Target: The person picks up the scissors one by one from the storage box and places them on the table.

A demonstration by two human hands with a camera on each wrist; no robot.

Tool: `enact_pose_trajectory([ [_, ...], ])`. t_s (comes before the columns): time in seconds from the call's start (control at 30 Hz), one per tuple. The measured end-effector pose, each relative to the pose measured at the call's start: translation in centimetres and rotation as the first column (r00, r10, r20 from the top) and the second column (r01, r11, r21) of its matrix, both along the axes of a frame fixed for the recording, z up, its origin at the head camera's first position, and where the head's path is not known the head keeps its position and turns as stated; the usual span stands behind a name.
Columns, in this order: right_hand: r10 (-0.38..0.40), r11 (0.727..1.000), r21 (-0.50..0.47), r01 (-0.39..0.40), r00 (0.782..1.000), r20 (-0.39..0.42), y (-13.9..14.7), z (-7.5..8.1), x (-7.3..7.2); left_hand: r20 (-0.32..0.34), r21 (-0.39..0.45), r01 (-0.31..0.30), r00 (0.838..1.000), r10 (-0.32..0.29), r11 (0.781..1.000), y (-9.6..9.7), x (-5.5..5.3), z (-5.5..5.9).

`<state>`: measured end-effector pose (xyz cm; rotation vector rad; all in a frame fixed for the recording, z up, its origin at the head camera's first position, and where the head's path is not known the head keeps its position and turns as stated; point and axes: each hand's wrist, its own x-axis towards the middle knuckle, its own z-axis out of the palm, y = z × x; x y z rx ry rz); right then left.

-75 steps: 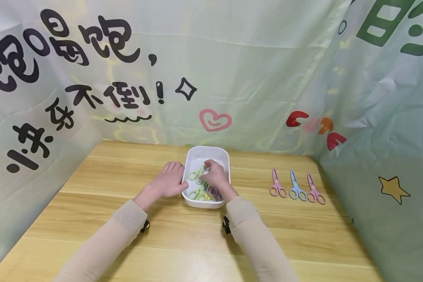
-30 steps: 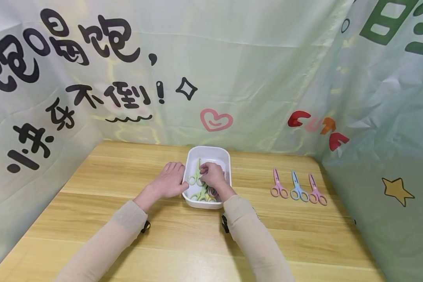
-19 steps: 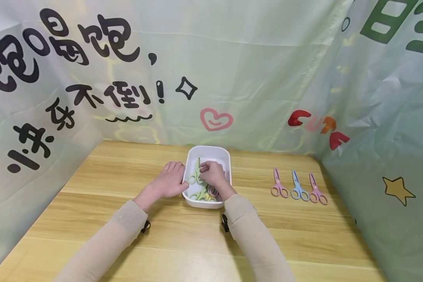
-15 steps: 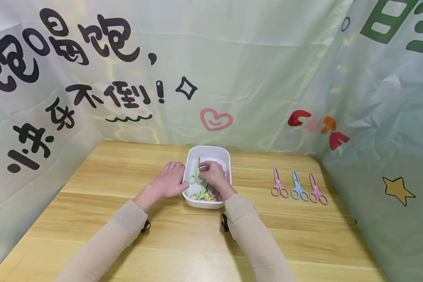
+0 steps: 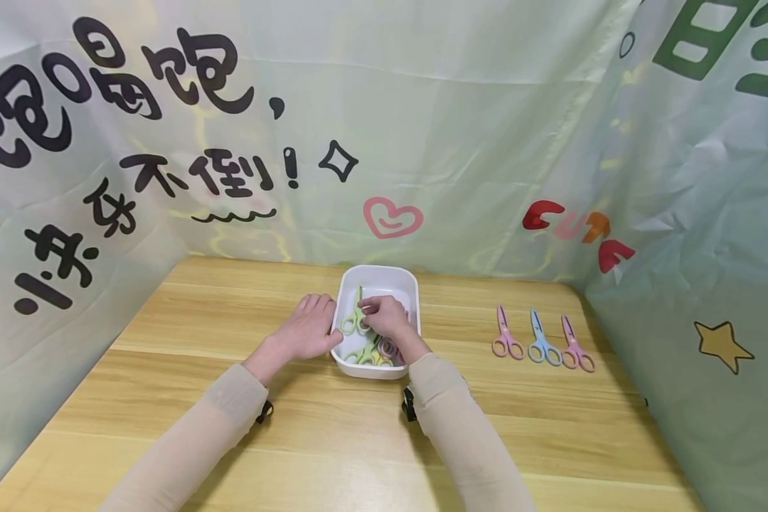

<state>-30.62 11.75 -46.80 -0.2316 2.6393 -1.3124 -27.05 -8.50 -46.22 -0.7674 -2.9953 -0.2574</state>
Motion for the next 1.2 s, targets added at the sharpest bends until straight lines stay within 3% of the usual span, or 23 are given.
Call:
enact_pose_trajectory([
  [0.57,0.017,0.997,0.071,-0.013,0.998,-0.064,0.2,0.5,0.7,0.006,-0.017,-0.007,1.0,0.007,1.0,0.0,0.0,0.0],
  [1.2,-0.038,0.999,-0.011,0.037,0.994,-0.101,0.8,1.0,1.4,-0.006,-0.019,-0.002,1.0,0.001,1.0,0.0,-0.1,0.0],
])
